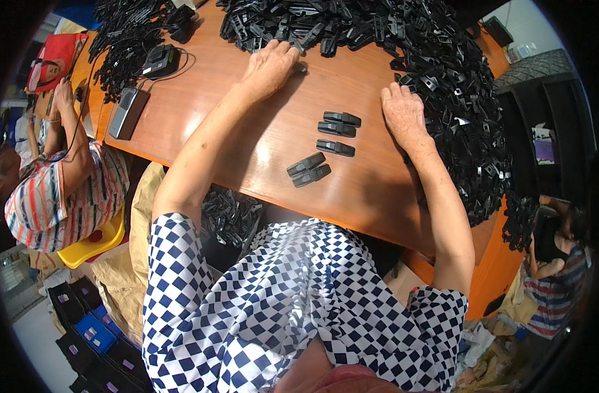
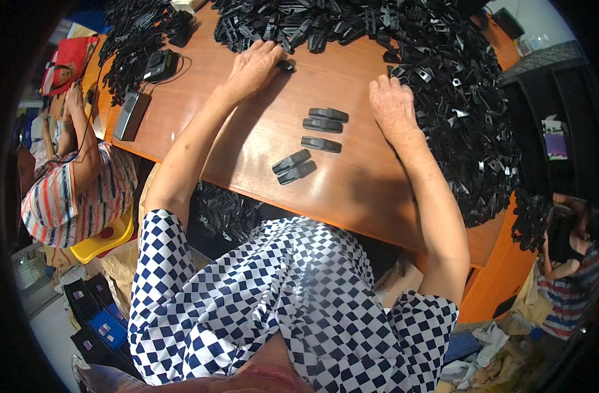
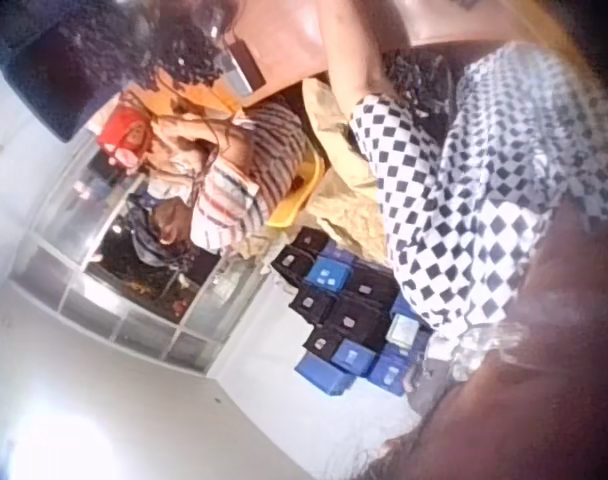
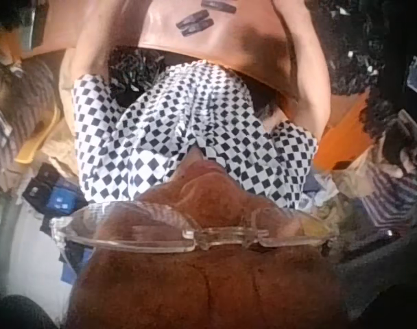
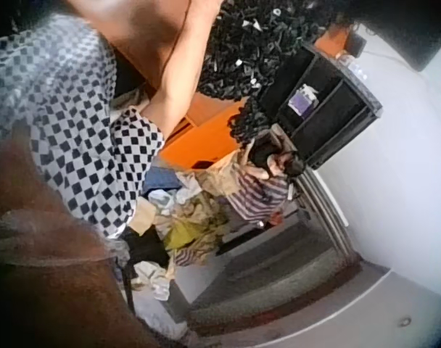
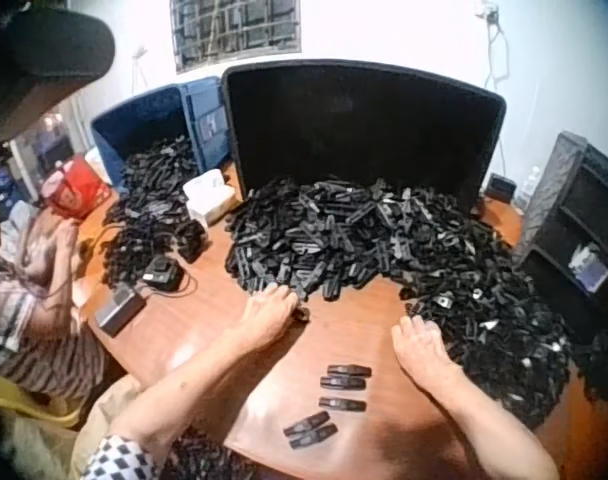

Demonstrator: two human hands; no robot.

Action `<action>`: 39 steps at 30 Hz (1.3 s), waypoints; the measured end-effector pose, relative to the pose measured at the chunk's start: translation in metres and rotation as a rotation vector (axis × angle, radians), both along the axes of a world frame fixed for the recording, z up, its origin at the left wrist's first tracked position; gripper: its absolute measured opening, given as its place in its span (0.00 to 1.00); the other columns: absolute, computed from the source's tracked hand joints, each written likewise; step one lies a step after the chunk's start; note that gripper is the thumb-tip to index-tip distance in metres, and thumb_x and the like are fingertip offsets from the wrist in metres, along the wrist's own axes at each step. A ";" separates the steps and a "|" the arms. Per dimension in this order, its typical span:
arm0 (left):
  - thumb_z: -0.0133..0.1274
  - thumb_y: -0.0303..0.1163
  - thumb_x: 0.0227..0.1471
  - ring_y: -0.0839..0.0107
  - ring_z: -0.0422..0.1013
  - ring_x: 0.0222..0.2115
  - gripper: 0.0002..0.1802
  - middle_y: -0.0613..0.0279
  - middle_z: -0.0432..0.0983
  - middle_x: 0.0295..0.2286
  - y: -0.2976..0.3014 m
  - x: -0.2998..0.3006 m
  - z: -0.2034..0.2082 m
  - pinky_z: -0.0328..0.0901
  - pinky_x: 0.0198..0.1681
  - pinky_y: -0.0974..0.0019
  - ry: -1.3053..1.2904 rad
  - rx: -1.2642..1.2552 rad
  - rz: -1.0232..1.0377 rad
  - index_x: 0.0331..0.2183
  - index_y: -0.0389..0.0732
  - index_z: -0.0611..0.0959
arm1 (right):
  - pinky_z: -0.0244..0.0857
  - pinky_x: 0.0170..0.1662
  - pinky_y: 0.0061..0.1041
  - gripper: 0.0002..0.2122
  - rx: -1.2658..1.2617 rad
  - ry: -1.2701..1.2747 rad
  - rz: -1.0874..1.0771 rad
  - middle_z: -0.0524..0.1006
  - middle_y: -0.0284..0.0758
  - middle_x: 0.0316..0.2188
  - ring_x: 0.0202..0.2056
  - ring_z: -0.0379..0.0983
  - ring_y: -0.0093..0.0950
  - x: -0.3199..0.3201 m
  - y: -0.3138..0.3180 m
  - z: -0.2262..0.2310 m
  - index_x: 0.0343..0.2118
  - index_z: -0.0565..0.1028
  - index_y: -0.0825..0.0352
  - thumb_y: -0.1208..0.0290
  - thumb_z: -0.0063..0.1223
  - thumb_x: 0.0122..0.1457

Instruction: The person assembles small black plastic buckle components by hand on a table.

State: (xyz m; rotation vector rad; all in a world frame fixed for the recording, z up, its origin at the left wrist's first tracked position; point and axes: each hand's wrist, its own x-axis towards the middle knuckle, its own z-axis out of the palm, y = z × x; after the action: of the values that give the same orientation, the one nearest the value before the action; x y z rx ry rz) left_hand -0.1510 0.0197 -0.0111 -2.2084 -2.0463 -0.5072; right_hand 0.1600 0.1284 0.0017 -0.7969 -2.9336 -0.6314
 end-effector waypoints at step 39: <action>0.62 0.35 0.53 0.58 0.76 0.33 0.12 0.60 0.74 0.35 -0.025 0.072 -0.001 0.71 0.37 0.56 -0.585 -0.080 -0.201 0.38 0.41 0.81 | 0.67 0.32 0.40 0.13 -0.745 0.376 -0.065 0.77 0.41 0.26 0.30 0.76 0.44 -0.013 -0.038 0.041 0.33 0.72 0.66 0.61 0.58 0.60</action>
State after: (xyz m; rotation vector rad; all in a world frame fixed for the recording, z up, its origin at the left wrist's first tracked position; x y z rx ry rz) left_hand -0.0789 -0.0057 -0.0118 -2.5513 -2.1092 -1.2402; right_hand 0.1470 0.0902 0.0429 -0.9157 -2.7515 0.6011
